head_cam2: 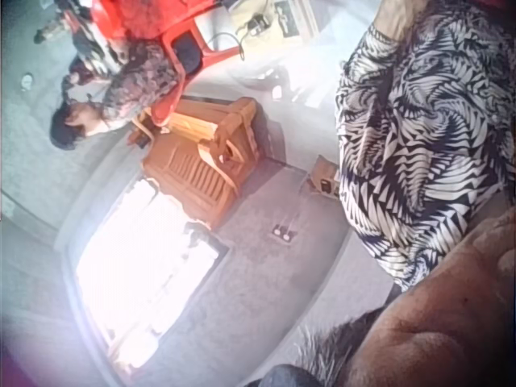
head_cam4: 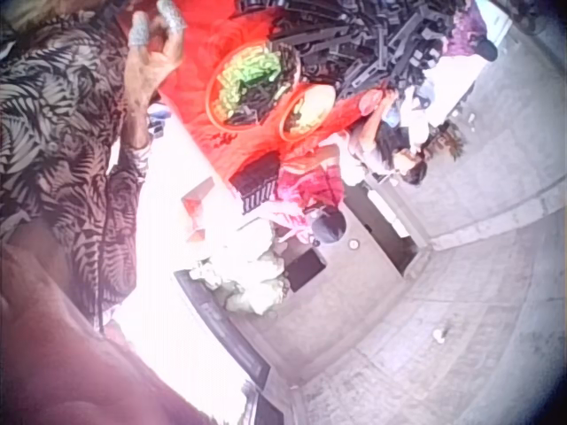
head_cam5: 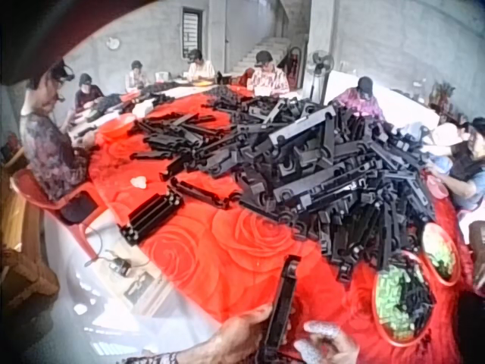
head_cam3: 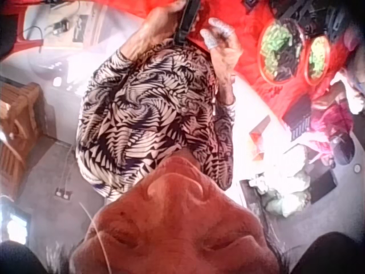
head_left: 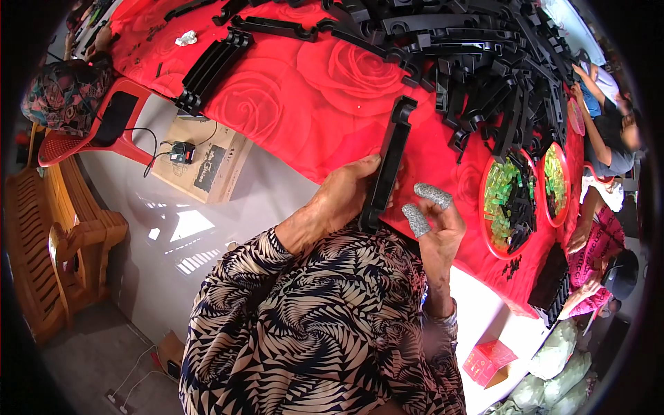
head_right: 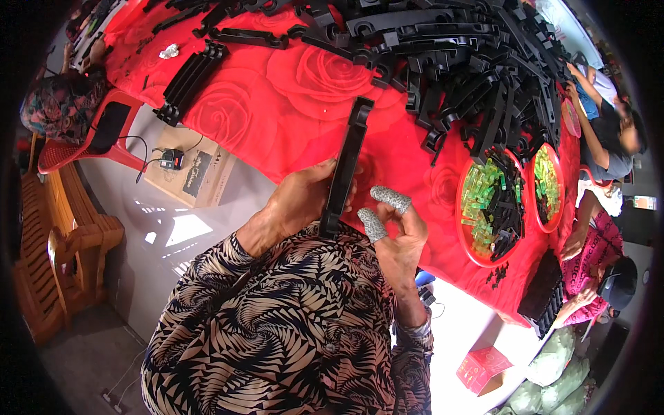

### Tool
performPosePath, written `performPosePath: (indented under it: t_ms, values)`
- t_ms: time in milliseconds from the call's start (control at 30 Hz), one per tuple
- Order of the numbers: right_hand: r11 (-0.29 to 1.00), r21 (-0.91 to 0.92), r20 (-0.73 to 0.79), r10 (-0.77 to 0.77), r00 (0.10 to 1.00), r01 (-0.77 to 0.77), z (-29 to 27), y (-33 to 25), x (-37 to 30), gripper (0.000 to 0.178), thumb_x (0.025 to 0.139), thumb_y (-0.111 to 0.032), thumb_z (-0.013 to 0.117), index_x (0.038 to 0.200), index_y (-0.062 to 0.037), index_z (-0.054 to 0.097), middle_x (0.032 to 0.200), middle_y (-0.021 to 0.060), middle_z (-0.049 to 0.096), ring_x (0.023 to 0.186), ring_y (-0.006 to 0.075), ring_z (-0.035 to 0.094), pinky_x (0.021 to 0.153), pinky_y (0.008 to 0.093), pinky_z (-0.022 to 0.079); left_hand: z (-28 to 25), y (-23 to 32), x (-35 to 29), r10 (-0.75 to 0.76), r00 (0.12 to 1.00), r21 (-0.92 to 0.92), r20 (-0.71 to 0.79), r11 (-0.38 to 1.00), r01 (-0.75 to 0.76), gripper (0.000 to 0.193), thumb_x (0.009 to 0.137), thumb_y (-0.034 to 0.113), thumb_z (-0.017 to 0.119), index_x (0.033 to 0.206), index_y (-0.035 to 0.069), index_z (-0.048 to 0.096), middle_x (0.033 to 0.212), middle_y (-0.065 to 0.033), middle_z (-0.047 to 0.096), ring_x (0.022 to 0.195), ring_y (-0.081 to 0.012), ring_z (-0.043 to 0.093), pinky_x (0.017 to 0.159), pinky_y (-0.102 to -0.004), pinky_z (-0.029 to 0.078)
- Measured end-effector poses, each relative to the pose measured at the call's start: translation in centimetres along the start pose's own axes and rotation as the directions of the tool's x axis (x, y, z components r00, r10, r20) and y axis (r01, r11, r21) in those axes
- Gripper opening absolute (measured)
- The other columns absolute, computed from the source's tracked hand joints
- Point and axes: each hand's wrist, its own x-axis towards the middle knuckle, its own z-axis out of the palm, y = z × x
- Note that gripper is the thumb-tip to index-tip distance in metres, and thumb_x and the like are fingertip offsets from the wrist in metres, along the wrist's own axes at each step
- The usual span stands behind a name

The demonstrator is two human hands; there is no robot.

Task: Manually assembling small black plastic components at a table with multiple workers.

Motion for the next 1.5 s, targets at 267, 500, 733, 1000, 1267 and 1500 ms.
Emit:
performPosePath:
  t_ms: [267,500,733,1000,1267,1500]
  values:
    - [0.997,-0.024,-0.014,-0.076,0.997,0.075,0.3,0.8,-0.1,0.039,0.077,0.007,0.075,0.113,-0.0014,0.064,0.089,0.0022,0.063,0.077,0.0077,0.058,0.071,0.0230,0.050,0.6,0.0,-0.1,0.020,0.999,0.043,-0.042,0.999,-0.019,0.038,0.104,0.031,0.033,0.122,0.005,0.054,0.098,-0.0073,0.059,0.089,-0.0177,0.055,0.079,-0.0333,0.046]
    - [0.817,-0.434,0.059,-0.396,0.916,0.381,0.7,-0.8,-0.2,0.058,0.070,0.000,0.079,0.123,0.0020,0.056,0.114,0.0196,0.061,0.102,0.0351,0.059,0.087,0.0425,0.051,0.0,-1.6,0.2,0.060,0.991,0.217,-0.120,0.976,-0.033,0.034,0.103,0.031,0.038,0.109,0.004,0.058,0.089,-0.0029,0.057,0.083,-0.0120,0.053,0.073,-0.0289,0.044]
    - [0.850,-0.478,0.055,-0.222,0.974,0.220,1.5,-2.2,-0.7,0.081,0.072,0.000,0.075,0.143,0.0000,0.037,0.143,0.0268,0.040,0.128,0.0429,0.045,0.104,0.0469,0.042,1.5,-3.1,-0.4,0.230,0.957,0.615,-0.175,0.785,-0.076,0.041,0.102,0.031,0.045,0.121,-0.003,0.056,0.097,-0.0063,0.061,0.094,-0.0131,0.052,0.085,-0.0266,0.041]
    - [0.687,-0.671,0.093,-0.296,0.951,0.279,1.8,-0.6,-1.4,0.069,0.076,-0.003,0.064,0.139,0.0082,0.038,0.127,0.0307,0.052,0.129,0.0448,0.042,0.098,0.0522,0.040,2.5,-4.4,-0.5,0.400,0.910,0.770,-0.112,0.614,-0.175,0.034,0.103,0.027,0.044,0.115,-0.003,0.056,0.080,-0.0122,0.060,0.076,-0.0168,0.054,0.069,-0.0320,0.044]
    - [0.682,-0.677,0.070,-0.316,0.946,0.277,1.3,0.3,-1.4,0.074,0.071,-0.005,0.067,0.138,0.0068,0.039,0.131,0.0328,0.047,0.117,0.0481,0.049,0.094,0.0527,0.042,2.4,-4.9,-0.3,0.463,0.886,0.880,-0.034,0.434,-0.193,0.031,0.103,0.024,0.042,0.113,-0.002,0.055,0.076,-0.0249,0.057,0.068,-0.0345,0.057,0.063,-0.0414,0.043]
    - [0.684,-0.657,0.009,-0.414,0.910,0.317,0.6,0.7,-1.6,0.064,0.068,-0.005,0.062,0.129,0.0103,0.049,0.110,0.0307,0.059,0.104,0.0412,0.056,0.082,0.0471,0.047,3.4,-4.6,-0.4,0.452,0.892,0.918,0.007,0.351,-0.186,0.029,0.101,0.021,0.044,0.114,-0.002,0.054,0.078,-0.0291,0.059,0.072,-0.0434,0.060,0.063,-0.0453,0.043]
